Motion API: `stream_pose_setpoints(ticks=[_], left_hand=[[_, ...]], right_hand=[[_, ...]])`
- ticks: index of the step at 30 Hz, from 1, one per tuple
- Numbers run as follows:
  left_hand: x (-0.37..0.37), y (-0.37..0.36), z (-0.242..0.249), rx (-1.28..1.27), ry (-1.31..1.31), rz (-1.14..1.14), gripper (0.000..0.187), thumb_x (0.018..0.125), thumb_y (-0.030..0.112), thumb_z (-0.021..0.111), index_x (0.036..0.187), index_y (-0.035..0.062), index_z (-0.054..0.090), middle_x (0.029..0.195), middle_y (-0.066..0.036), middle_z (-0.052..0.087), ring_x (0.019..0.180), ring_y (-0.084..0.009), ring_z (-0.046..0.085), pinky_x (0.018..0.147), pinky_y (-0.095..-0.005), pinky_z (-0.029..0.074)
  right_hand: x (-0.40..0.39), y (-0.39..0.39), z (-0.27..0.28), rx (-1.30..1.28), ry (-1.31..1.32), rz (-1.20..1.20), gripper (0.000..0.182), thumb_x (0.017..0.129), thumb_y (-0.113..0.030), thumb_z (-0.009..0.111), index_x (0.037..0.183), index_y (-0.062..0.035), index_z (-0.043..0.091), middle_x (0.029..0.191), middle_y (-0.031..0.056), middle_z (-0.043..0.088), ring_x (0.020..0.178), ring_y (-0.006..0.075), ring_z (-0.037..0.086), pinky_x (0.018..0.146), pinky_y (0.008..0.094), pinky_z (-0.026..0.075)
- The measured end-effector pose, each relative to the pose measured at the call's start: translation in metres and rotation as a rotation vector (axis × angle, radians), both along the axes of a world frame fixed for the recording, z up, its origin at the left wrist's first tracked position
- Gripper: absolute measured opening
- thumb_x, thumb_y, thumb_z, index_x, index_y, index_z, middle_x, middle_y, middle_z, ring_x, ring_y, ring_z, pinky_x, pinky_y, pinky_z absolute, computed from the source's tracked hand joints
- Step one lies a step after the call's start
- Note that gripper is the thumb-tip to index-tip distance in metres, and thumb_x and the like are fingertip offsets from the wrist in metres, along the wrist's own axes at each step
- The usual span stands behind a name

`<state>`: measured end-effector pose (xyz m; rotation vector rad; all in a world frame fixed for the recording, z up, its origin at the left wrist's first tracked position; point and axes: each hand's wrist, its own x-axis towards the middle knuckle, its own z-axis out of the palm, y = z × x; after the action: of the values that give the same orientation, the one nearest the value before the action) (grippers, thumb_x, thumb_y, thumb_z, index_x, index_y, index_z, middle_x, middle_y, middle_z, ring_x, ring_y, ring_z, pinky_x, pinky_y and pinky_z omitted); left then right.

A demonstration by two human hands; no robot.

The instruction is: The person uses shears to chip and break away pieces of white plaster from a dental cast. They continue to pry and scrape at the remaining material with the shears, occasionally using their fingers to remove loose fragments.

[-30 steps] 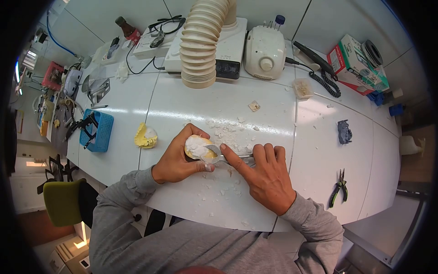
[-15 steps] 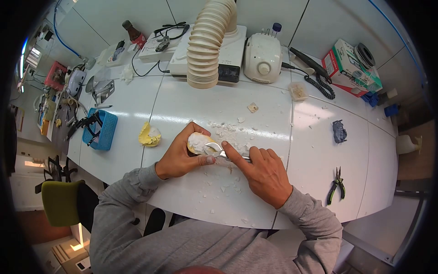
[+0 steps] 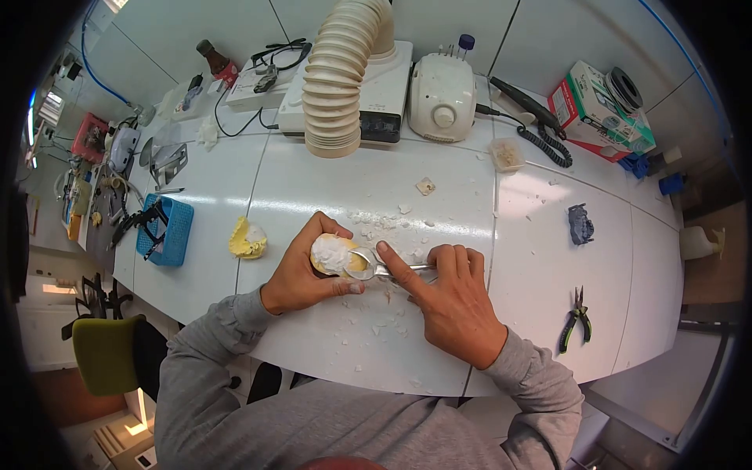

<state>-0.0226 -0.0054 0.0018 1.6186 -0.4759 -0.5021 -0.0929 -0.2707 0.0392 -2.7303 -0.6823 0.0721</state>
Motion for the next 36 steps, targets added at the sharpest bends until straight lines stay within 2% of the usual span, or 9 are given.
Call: stream_pose_setpoints(ticks=[5, 8, 11, 14, 17, 27, 30, 33, 36], left_hand=[[0.000, -0.001, 0.006, 0.038, 0.025, -0.003, 0.072, 0.076, 0.023, 0.098, 0.124, 0.0056, 0.047, 0.115, -0.004, 0.054, 0.107, -0.0099, 0.059, 0.093, -0.0253, 0.052], [0.001, -0.003, 0.003, 0.050, -0.104, 0.018, 0.071, 0.077, 0.030, 0.098, 0.119, 0.0027, 0.049, 0.111, -0.010, 0.064, 0.102, -0.0144, 0.067, 0.087, -0.0287, 0.057], [-0.002, -0.003, 0.001, 0.105, -0.153, 0.021, 0.071, 0.075, 0.031, 0.099, 0.119, 0.0025, 0.050, 0.109, -0.010, 0.065, 0.101, -0.0151, 0.068, 0.085, -0.0289, 0.057], [-0.003, -0.003, 0.001, 0.088, -0.079, 0.031, 0.074, 0.073, 0.025, 0.100, 0.124, 0.0064, 0.050, 0.110, -0.003, 0.053, 0.100, -0.0104, 0.056, 0.085, -0.0253, 0.048], [0.000, -0.002, 0.001, 0.087, -0.175, 0.019, 0.073, 0.074, 0.032, 0.100, 0.119, 0.0025, 0.050, 0.107, -0.009, 0.066, 0.099, -0.0148, 0.068, 0.086, -0.0288, 0.056], [0.000, -0.002, 0.003, 0.124, -0.129, -0.029, 0.073, 0.075, 0.032, 0.100, 0.120, 0.0034, 0.050, 0.110, -0.009, 0.066, 0.100, -0.0144, 0.067, 0.086, -0.0288, 0.055], [0.001, -0.001, 0.003, 0.102, -0.086, -0.023, 0.072, 0.075, 0.031, 0.100, 0.120, 0.0039, 0.050, 0.112, -0.008, 0.063, 0.103, -0.0140, 0.065, 0.087, -0.0283, 0.054], [0.002, 0.000, 0.000, 0.062, -0.040, 0.010, 0.073, 0.074, 0.028, 0.100, 0.122, 0.0051, 0.051, 0.114, -0.006, 0.059, 0.106, -0.0124, 0.062, 0.091, -0.0271, 0.053], [0.001, 0.000, 0.000, 0.054, 0.019, 0.021, 0.075, 0.072, 0.025, 0.101, 0.125, 0.0068, 0.050, 0.116, -0.003, 0.054, 0.108, -0.0101, 0.058, 0.095, -0.0258, 0.052]], right_hand=[[0.001, -0.002, 0.002, 0.020, 0.042, -0.007, 0.090, 0.085, 0.009, 0.059, 0.164, -0.0309, 0.042, 0.107, 0.0157, 0.047, 0.101, 0.0316, 0.046, 0.097, 0.0449, 0.033], [-0.001, -0.002, 0.000, 0.052, 0.037, -0.019, 0.091, 0.084, 0.009, 0.059, 0.164, -0.0307, 0.041, 0.109, 0.0163, 0.047, 0.102, 0.0320, 0.046, 0.099, 0.0457, 0.033], [-0.001, -0.001, -0.002, 0.059, 0.027, -0.029, 0.093, 0.083, 0.010, 0.059, 0.164, -0.0307, 0.041, 0.109, 0.0165, 0.047, 0.103, 0.0323, 0.046, 0.100, 0.0459, 0.032], [-0.001, -0.002, 0.001, 0.045, 0.064, -0.017, 0.095, 0.081, 0.011, 0.059, 0.165, -0.0309, 0.041, 0.109, 0.0164, 0.047, 0.103, 0.0324, 0.046, 0.100, 0.0460, 0.032], [0.000, -0.003, 0.004, 0.037, 0.083, 0.000, 0.097, 0.080, 0.012, 0.059, 0.165, -0.0311, 0.040, 0.109, 0.0162, 0.047, 0.103, 0.0323, 0.046, 0.101, 0.0456, 0.032], [-0.001, -0.005, 0.007, -0.009, 0.080, 0.004, 0.102, 0.076, 0.014, 0.057, 0.165, -0.0346, 0.040, 0.110, 0.0173, 0.050, 0.105, 0.0327, 0.048, 0.101, 0.0449, 0.034], [0.000, -0.007, 0.004, -0.039, -0.028, 0.049, 0.096, 0.078, 0.012, 0.060, 0.165, -0.0256, 0.040, 0.111, 0.0188, 0.052, 0.104, 0.0328, 0.052, 0.097, 0.0448, 0.041], [-0.003, -0.003, -0.009, 0.238, -0.093, -0.141, 0.081, 0.078, 0.011, 0.064, 0.156, -0.0100, 0.052, 0.111, 0.0202, 0.053, 0.096, 0.0314, 0.059, 0.082, 0.0421, 0.053], [-0.001, -0.013, -0.012, 0.237, -0.161, -0.081, 0.063, 0.078, 0.010, 0.068, 0.140, 0.0018, 0.064, 0.109, 0.0206, 0.054, 0.083, 0.0295, 0.063, 0.068, 0.0382, 0.058]])
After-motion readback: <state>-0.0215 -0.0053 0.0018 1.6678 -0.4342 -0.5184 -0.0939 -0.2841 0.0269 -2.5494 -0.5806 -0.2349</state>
